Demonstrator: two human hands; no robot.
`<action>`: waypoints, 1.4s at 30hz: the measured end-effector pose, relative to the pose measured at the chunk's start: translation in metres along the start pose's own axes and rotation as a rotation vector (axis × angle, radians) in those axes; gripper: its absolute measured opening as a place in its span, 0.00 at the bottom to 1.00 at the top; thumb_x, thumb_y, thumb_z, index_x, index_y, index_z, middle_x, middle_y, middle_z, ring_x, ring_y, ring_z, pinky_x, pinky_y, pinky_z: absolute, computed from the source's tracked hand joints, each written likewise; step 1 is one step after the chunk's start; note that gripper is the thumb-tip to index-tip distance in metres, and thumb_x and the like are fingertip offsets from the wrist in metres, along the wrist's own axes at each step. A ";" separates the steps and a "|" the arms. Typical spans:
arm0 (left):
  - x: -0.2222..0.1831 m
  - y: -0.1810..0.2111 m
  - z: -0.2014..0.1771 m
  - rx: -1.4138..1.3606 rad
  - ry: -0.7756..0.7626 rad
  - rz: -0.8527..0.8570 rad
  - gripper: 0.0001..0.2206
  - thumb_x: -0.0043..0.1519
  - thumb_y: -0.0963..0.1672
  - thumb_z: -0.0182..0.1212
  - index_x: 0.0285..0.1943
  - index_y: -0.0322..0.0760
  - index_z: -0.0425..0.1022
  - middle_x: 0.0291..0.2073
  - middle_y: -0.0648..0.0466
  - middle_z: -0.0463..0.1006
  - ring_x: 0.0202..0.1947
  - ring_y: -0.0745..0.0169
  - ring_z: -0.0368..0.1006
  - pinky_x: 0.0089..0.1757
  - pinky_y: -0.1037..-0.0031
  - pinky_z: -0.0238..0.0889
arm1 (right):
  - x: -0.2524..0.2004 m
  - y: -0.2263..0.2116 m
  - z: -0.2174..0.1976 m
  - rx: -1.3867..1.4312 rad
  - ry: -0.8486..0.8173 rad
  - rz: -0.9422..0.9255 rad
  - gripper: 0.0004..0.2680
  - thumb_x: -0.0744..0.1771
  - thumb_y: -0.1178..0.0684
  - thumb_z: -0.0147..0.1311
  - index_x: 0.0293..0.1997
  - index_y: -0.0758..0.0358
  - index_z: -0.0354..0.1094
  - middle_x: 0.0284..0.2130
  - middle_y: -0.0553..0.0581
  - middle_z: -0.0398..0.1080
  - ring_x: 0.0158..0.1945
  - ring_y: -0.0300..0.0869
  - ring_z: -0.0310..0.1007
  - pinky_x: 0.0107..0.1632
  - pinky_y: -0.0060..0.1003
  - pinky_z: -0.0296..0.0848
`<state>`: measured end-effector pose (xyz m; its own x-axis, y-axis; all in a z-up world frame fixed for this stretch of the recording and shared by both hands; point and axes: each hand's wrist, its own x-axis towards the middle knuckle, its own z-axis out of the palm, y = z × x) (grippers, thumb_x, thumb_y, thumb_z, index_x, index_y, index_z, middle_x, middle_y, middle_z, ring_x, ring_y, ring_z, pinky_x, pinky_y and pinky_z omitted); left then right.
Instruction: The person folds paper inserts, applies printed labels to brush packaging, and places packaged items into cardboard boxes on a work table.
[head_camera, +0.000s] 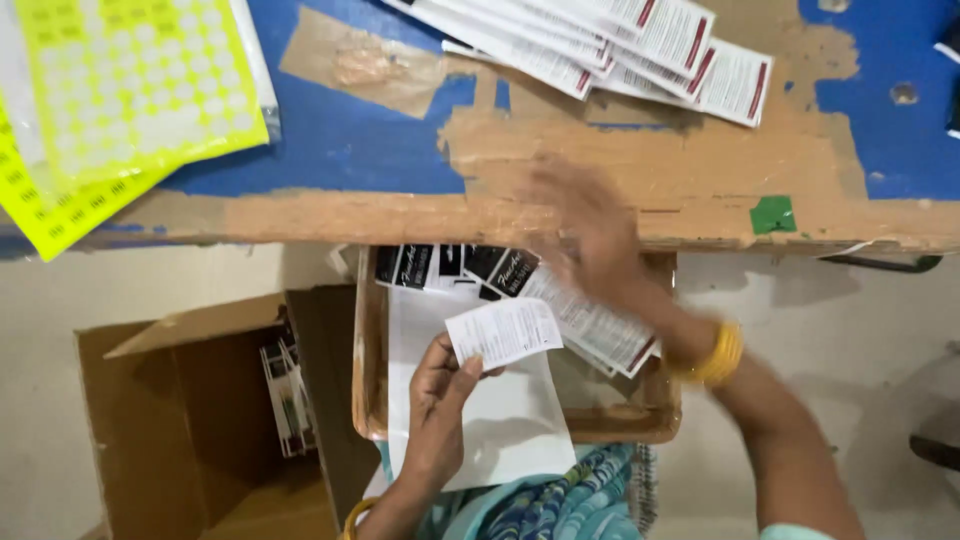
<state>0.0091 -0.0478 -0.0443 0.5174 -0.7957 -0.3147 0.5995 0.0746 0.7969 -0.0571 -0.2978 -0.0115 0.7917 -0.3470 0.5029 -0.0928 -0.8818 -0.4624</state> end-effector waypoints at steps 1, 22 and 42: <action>-0.002 -0.001 0.000 0.004 -0.007 0.008 0.14 0.68 0.42 0.55 0.61 0.27 0.70 0.49 0.49 0.80 0.48 0.63 0.74 0.53 0.66 0.69 | 0.031 0.032 0.004 -0.004 0.010 -0.005 0.15 0.67 0.49 0.62 0.57 0.65 0.71 0.59 0.66 0.71 0.64 0.58 0.71 0.67 0.51 0.69; 0.017 0.008 -0.015 0.112 0.087 0.012 0.13 0.66 0.42 0.55 0.57 0.28 0.73 0.46 0.48 0.82 0.48 0.63 0.77 0.52 0.67 0.70 | 0.088 0.062 -0.034 -0.495 -0.078 -0.076 0.08 0.69 0.58 0.56 0.52 0.69 0.70 0.37 0.64 0.75 0.40 0.50 0.76 0.43 0.46 0.75; 0.027 0.017 -0.026 0.052 0.142 0.122 0.11 0.67 0.40 0.57 0.57 0.29 0.74 0.48 0.48 0.81 0.50 0.65 0.74 0.54 0.69 0.66 | 0.112 0.065 -0.040 -0.749 0.115 -0.452 0.13 0.65 0.53 0.56 0.54 0.61 0.69 0.44 0.61 0.77 0.45 0.48 0.75 0.45 0.42 0.78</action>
<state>0.0489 -0.0523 -0.0525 0.6677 -0.6894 -0.2810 0.4964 0.1311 0.8581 0.0009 -0.4067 0.0441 0.7867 0.0911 0.6105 -0.1889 -0.9061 0.3786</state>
